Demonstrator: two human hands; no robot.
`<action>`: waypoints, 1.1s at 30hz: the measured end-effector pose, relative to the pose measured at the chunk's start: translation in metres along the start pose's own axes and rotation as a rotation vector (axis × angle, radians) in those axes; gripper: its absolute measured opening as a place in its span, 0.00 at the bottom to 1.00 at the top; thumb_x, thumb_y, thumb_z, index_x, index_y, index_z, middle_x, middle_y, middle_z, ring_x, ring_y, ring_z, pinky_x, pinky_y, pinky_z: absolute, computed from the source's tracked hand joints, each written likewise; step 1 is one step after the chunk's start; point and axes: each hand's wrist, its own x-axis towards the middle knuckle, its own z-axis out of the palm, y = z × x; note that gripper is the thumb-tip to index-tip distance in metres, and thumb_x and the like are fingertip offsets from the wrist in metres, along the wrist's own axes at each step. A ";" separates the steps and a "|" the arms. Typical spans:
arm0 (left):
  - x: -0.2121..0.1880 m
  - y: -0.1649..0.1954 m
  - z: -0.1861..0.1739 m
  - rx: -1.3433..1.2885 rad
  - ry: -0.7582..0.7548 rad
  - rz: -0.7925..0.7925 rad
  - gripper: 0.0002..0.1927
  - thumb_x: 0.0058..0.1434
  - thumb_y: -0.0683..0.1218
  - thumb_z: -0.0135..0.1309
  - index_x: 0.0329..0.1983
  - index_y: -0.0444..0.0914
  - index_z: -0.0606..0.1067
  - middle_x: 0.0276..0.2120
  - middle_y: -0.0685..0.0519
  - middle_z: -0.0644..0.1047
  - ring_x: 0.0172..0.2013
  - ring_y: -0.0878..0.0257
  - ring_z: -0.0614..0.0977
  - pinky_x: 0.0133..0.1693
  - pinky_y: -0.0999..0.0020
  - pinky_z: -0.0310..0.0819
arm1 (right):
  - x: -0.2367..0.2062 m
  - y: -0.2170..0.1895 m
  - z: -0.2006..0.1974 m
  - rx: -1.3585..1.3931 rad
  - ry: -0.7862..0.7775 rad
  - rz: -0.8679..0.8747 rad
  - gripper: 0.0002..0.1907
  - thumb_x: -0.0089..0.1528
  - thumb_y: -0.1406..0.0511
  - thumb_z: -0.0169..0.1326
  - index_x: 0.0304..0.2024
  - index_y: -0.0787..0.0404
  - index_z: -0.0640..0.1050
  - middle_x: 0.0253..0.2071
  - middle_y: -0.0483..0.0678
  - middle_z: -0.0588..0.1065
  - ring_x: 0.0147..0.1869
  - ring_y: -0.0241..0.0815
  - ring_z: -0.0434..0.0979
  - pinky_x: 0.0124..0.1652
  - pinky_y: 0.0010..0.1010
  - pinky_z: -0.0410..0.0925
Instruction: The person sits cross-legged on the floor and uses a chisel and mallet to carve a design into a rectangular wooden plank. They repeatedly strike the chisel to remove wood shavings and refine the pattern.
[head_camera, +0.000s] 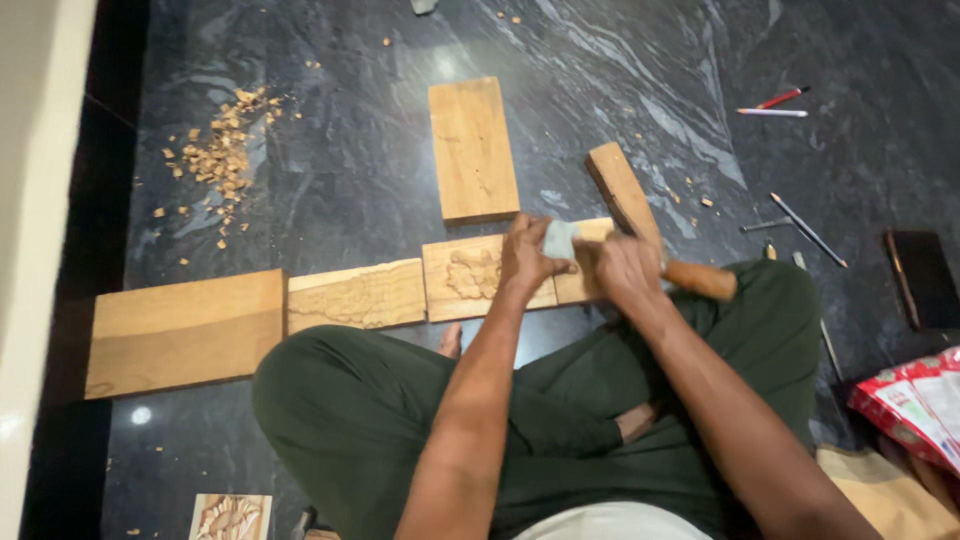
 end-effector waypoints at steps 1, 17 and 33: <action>0.000 0.000 -0.001 -0.024 0.000 -0.007 0.45 0.24 0.48 0.79 0.52 0.37 0.80 0.43 0.47 0.75 0.46 0.49 0.78 0.49 0.58 0.75 | 0.000 -0.001 0.000 0.024 -0.082 0.067 0.17 0.60 0.67 0.53 0.45 0.45 0.87 0.28 0.53 0.76 0.31 0.53 0.78 0.32 0.47 0.68; 0.001 -0.002 0.000 -0.019 0.012 -0.002 0.46 0.24 0.47 0.80 0.54 0.35 0.80 0.41 0.47 0.75 0.44 0.51 0.78 0.48 0.60 0.75 | 0.007 -0.002 -0.006 0.099 -0.213 0.120 0.15 0.59 0.61 0.54 0.45 0.43 0.86 0.25 0.55 0.77 0.29 0.54 0.79 0.29 0.47 0.69; -0.002 0.002 -0.003 -0.016 -0.036 -0.040 0.47 0.24 0.48 0.79 0.55 0.35 0.78 0.43 0.48 0.74 0.47 0.51 0.77 0.49 0.60 0.75 | 0.007 0.005 -0.007 0.110 -0.217 0.062 0.12 0.62 0.62 0.54 0.43 0.47 0.87 0.29 0.54 0.78 0.32 0.53 0.81 0.30 0.46 0.69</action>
